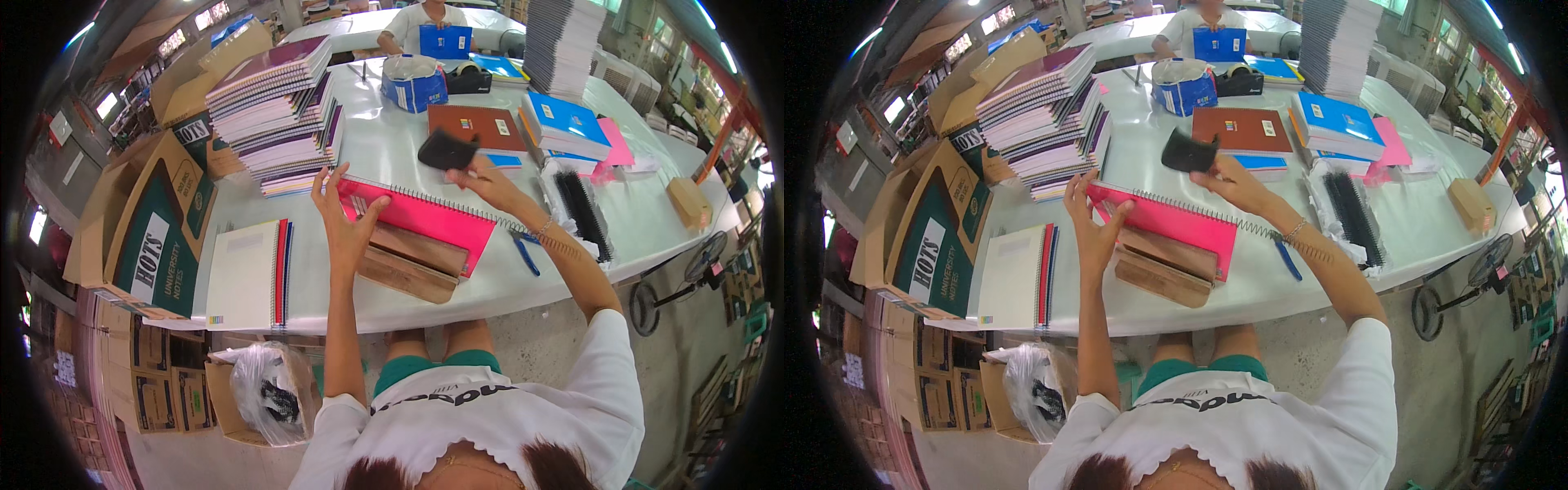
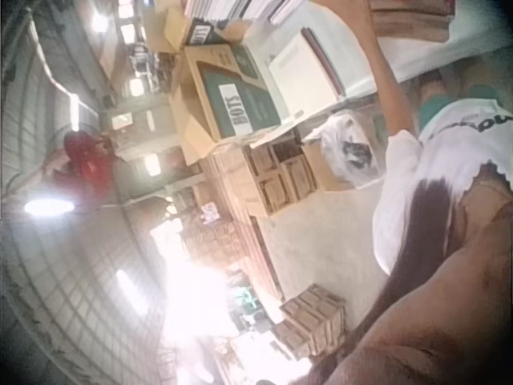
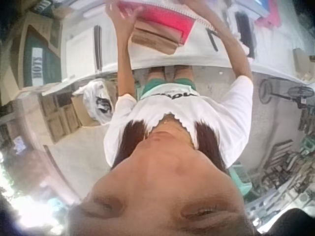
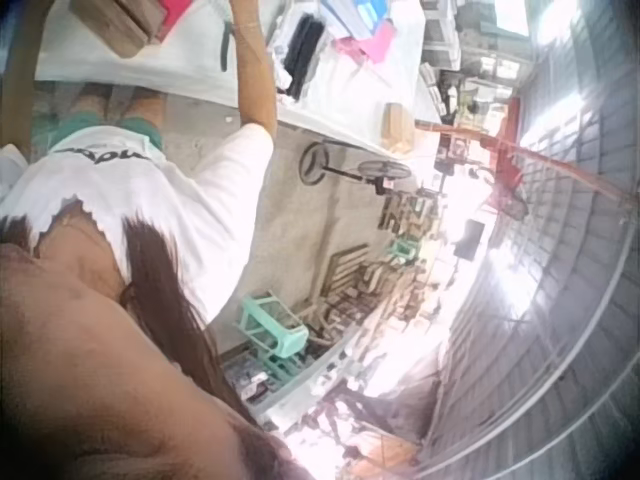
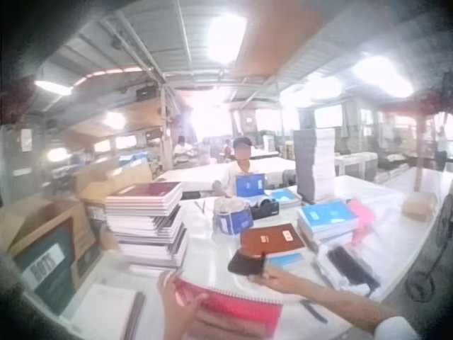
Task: The person places notebooks into a wooden jig, inserts a spiral coil through the holes, and uses a handheld tool to crimp the ends of the wire.
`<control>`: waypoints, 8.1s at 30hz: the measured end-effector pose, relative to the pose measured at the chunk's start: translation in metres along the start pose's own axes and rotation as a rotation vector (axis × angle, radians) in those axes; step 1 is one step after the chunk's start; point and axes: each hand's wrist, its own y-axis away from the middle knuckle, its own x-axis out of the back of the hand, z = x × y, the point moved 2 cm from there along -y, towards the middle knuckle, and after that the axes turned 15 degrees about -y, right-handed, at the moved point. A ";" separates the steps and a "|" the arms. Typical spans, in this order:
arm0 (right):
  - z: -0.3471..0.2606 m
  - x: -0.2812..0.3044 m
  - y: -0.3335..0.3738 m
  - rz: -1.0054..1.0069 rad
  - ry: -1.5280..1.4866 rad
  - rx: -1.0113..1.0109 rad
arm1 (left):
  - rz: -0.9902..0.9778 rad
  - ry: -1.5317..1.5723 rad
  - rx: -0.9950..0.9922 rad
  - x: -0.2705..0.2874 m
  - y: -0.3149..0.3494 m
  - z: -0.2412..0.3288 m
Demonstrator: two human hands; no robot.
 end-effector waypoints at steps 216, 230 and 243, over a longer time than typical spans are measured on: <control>0.177 0.048 -0.025 0.414 0.429 0.000 | -0.041 -1.245 0.344 0.203 0.035 -0.218; 0.183 0.044 -0.028 0.143 0.883 0.029 | -0.500 -0.002 0.262 0.013 0.088 -0.017; 0.112 0.079 -0.009 0.631 0.533 -0.047 | -0.169 0.009 0.050 0.006 0.047 0.013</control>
